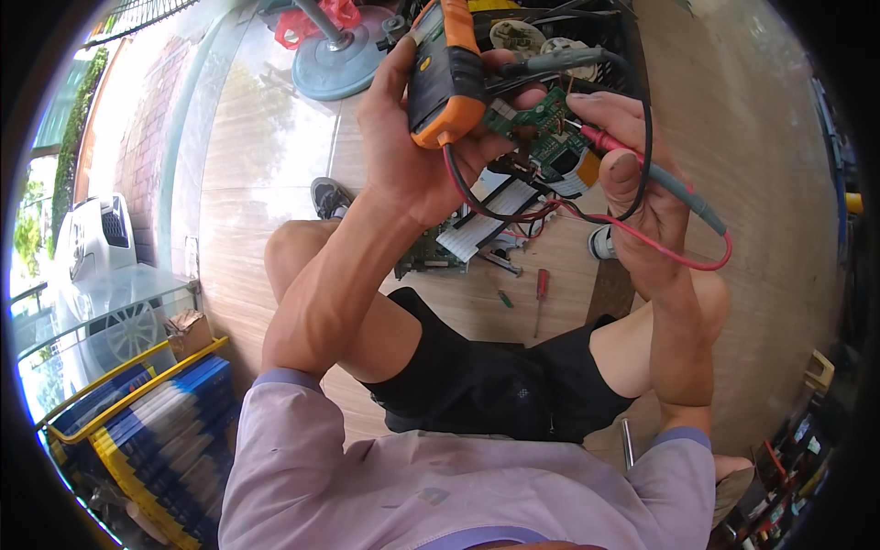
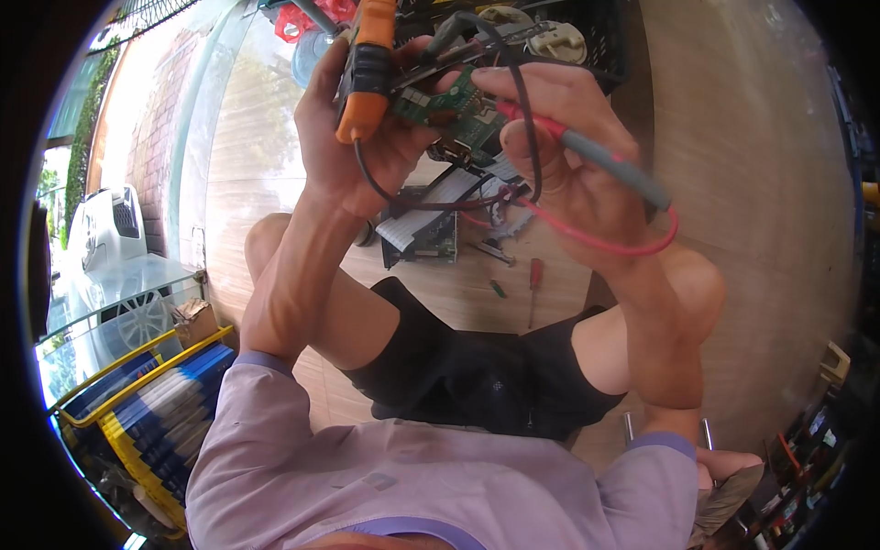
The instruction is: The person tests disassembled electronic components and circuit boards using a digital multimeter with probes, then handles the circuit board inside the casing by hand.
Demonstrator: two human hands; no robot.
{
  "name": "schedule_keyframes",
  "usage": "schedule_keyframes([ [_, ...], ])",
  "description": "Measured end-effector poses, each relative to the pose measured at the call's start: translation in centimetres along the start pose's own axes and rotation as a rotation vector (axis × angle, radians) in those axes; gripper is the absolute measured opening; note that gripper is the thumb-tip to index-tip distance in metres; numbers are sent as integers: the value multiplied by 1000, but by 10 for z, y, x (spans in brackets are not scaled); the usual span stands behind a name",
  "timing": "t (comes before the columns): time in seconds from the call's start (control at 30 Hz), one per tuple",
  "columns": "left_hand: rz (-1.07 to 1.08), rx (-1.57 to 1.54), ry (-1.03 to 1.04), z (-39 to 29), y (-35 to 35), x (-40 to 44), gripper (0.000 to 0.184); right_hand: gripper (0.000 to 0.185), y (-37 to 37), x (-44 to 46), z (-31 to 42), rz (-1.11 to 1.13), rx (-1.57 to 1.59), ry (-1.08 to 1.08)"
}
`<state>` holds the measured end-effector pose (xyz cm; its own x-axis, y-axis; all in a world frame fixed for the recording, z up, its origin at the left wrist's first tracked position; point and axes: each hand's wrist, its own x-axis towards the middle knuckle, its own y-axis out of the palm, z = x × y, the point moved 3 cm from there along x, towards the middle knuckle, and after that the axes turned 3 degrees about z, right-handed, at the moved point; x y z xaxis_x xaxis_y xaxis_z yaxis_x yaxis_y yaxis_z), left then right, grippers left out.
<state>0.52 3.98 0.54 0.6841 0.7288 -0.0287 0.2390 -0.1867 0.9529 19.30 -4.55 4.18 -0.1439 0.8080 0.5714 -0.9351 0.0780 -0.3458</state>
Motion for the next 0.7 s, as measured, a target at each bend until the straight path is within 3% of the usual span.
schedule_keyframes([
  [0.2,166,-77,-31,-3,-5,1,70,37,4,0,-1,-7,13,-9],
  [0.3,95,-50,18,-1,-1,-1,69,38,5,0,0,-13,11,-8],
  [0.6,156,-30,-22,-2,1,1,67,41,2,0,2,-1,-56,-50],
  [0.7,-102,166,77,3,14,-3,70,43,4,1,4,-15,-54,-50],
])
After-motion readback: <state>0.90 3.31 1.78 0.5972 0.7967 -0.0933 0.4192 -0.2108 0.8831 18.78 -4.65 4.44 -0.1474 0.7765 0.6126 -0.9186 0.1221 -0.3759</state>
